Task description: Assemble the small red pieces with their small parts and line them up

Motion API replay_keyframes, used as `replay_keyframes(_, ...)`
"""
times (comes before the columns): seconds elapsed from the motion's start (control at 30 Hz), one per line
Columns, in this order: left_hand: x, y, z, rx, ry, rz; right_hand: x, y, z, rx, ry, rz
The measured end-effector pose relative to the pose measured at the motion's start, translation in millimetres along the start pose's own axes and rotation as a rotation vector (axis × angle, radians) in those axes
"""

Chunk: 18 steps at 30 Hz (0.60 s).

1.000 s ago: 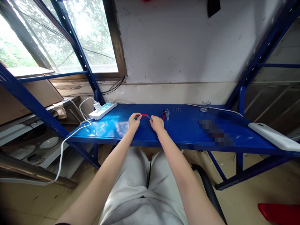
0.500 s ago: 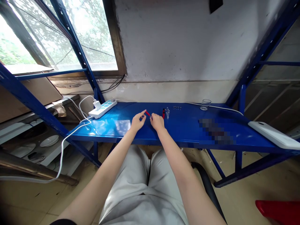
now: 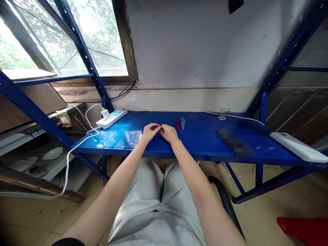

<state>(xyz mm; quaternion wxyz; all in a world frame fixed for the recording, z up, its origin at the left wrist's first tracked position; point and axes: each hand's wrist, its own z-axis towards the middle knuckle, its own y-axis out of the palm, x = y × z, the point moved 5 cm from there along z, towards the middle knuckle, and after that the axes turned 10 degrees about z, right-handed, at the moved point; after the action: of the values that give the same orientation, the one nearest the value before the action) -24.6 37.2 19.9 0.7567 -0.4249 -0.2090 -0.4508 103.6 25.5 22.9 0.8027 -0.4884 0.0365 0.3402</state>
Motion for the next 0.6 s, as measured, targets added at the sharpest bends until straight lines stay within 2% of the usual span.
replay_keyframes(0.13, -4, 0.9, 2, -0.007, -0.009, -0.027, -5, -1, -1, 0.007, -0.04, 0.043)
replay_keyframes(0.33, -11, 4.3, 3, -0.016, -0.082, -0.028, -3, -4, -1, 0.039, -0.012, 0.106)
replay_keyframes(0.6, -22, 9.7, 4, -0.057, -0.089, 0.039, -3, -5, -1, 0.046, -0.011, 0.11)
